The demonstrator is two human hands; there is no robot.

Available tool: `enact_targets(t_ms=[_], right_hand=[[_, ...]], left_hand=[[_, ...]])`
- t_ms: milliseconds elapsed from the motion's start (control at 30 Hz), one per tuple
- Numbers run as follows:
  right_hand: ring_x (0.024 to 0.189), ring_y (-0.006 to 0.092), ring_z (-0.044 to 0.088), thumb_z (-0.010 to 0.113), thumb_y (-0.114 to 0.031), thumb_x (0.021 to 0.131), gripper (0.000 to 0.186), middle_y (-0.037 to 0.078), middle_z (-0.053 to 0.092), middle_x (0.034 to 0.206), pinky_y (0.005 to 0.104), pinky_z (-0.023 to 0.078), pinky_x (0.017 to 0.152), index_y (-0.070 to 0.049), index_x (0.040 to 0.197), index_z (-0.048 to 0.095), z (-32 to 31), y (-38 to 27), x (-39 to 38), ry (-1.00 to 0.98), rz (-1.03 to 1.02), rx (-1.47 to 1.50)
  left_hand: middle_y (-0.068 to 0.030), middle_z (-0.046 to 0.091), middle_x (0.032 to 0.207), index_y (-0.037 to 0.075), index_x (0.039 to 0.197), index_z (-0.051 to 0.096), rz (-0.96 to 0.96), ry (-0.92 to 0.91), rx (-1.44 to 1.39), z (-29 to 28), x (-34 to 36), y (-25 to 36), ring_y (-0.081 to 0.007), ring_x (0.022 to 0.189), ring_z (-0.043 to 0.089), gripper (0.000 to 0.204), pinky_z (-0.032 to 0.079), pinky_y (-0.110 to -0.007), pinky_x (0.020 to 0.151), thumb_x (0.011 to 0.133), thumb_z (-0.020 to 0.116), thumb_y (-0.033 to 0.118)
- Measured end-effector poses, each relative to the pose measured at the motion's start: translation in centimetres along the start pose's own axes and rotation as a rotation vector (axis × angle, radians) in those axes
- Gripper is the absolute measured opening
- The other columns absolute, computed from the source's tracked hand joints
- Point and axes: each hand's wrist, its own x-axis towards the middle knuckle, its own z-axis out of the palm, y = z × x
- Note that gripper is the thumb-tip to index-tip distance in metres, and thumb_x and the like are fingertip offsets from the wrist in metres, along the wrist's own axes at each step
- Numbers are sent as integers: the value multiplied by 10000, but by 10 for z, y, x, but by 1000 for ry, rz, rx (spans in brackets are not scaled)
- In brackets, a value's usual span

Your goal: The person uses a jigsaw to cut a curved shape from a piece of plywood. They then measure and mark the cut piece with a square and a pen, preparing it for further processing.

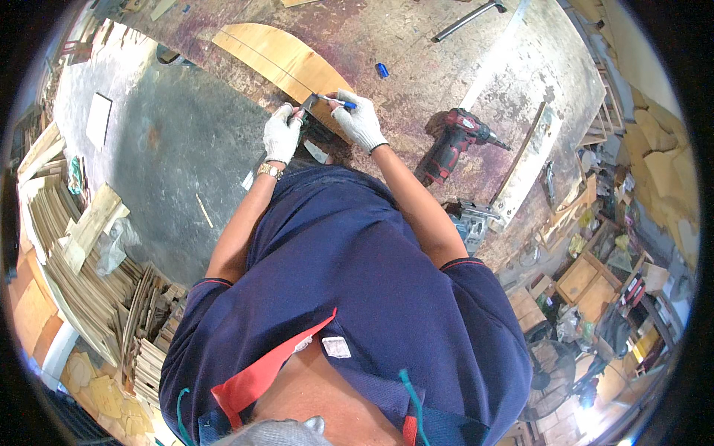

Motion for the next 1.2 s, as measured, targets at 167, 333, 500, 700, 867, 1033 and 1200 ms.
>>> enact_targets(t_ms=[167,333,500,700,867,1033,1200], right_hand=[[864,88,646,645,-164,1003,271,32,742,955,256,514,779,-8,1215,711,-4,1,-7,-24,36,39],[892,86,654,645,-165,1016,278,29,745,992,247,518,788,6,1228,700,-10,5,-14,-36,46,10],[923,91,667,641,-166,1020,277,36,755,1017,257,529,811,9,1226,702,-12,-16,-23,-42,123,18],[865,153,670,662,-221,997,289,52,743,976,324,526,769,-60,1228,726,-15,3,-29,3,11,-41],[888,300,646,699,-260,928,257,116,665,920,416,513,811,-180,1160,772,-22,-20,-37,99,-221,-685],[983,324,619,699,-287,904,250,123,640,917,460,454,930,-182,1121,766,-21,-7,-35,63,-166,-518],[858,261,660,687,-186,921,232,114,694,936,349,524,810,-103,1127,754,-6,-3,-28,52,-166,-295]], left_hand=[[-163,727,995,43,967,682,15,-21,-3,1,-7,5,-368,930,699,197,539,-451,791,952,687,240],[-158,726,989,39,951,670,18,-33,9,5,-13,10,-372,928,698,196,538,-454,789,951,683,235],[-157,724,989,41,946,664,19,-50,49,4,-16,12,-370,931,696,202,537,-457,792,953,680,242],[-151,721,984,42,947,665,-1,-64,9,9,-23,18,-363,927,697,201,535,-459,795,957,678,242],[-147,719,992,35,946,663,6,-70,-5,10,-26,17,-362,922,698,201,536,-452,793,957,677,235],[-151,722,990,40,942,666,-2,-83,39,6,-28,23,-365,920,699,194,537,-453,789,958,675,233],[-145,734,1001,56,935,674,-18,-64,42,7,-22,21,-363,927,701,205,537,-455,791,954,684,260]])
